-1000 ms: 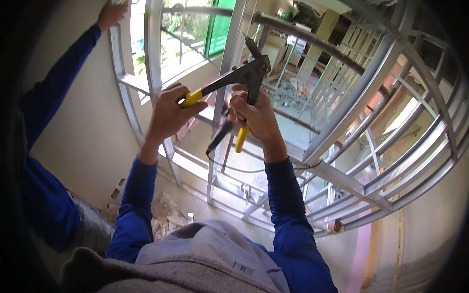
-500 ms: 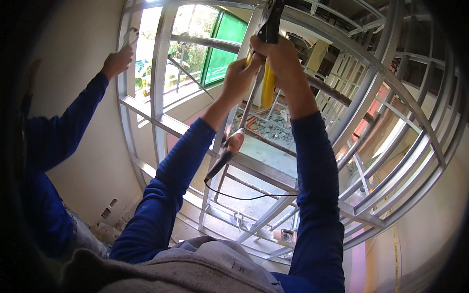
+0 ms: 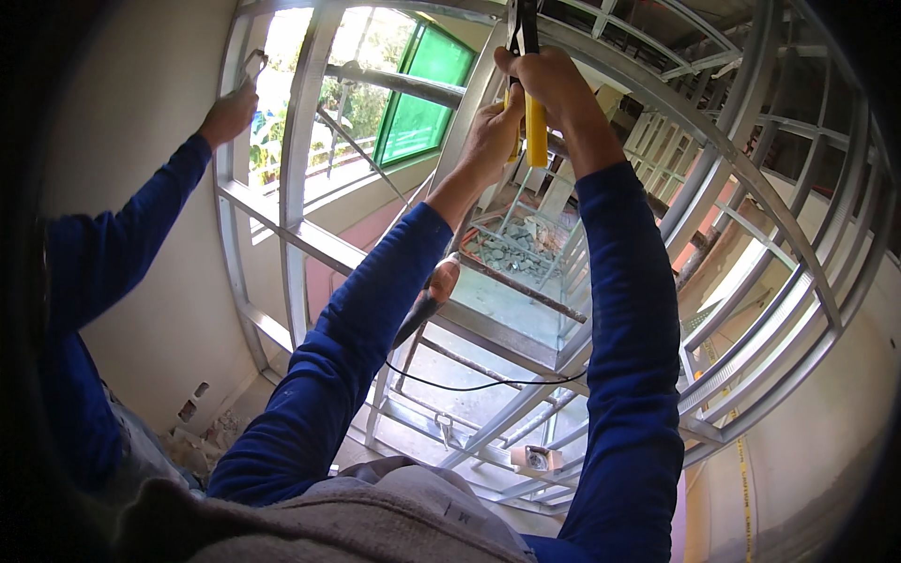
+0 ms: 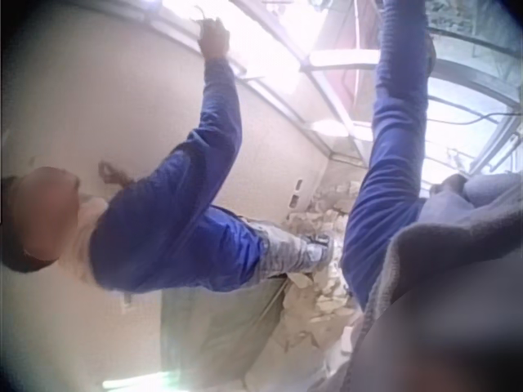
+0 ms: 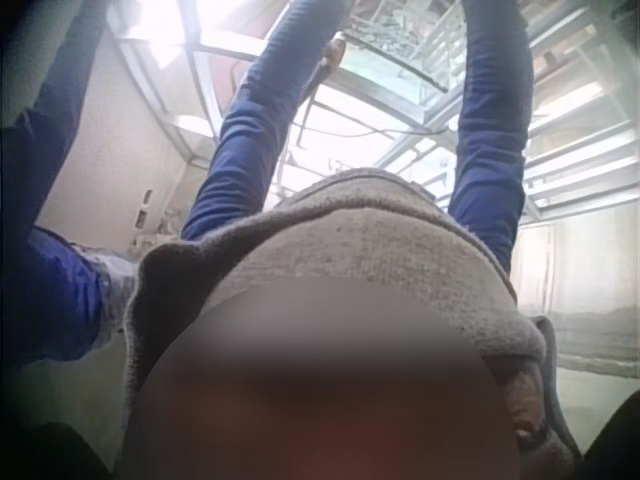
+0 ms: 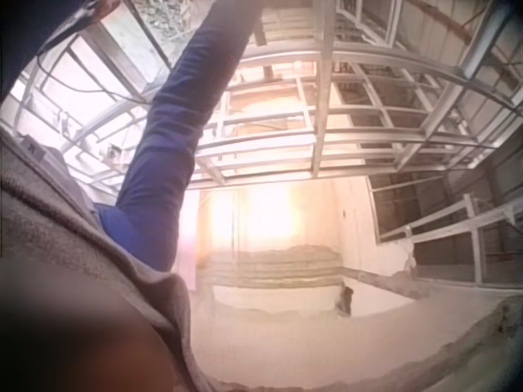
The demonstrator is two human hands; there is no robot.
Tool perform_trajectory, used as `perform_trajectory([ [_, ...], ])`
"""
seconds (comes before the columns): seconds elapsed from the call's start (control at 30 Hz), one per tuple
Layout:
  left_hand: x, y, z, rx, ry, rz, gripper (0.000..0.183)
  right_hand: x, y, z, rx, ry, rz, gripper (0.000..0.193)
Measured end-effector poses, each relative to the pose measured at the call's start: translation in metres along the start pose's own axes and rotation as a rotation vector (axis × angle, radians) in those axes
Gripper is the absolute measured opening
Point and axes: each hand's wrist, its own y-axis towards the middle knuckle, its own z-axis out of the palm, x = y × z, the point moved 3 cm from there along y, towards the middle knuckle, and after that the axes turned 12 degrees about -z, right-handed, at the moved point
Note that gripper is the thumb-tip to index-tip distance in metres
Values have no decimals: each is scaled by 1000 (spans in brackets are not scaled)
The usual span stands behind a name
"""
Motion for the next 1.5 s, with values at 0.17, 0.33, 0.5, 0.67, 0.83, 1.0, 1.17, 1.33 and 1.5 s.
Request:
perform_trajectory([
  [0.17,-5,-8,28,115,-353,-72,64,24,17,9,-20,-521,10,39],
  [0.33,-6,-9,50,255,-728,-83,62,11,38,-3,49,-780,-139,50],
  [0.5,5,-5,55,125,-732,-173,53,-8,47,1,229,-1391,-602,58],
  [0.67,3,-3,51,207,-824,-147,39,-6,32,1,28,-800,-246,59],
  [0.83,6,-1,48,-48,-656,-139,56,38,5,12,-42,-1225,-242,60],
  [1.0,13,3,44,-148,-450,-102,68,84,11,-3,150,-1278,-558,45],
  [1.17,11,2,45,-142,-474,-113,71,55,28,5,285,-1470,-246,44],
  [1.33,1,-18,34,118,-478,21,81,32,17,-6,89,-519,-65,55],
  [1.5,-6,-34,25,281,-371,24,71,12,36,-8,175,-672,-153,57],
])
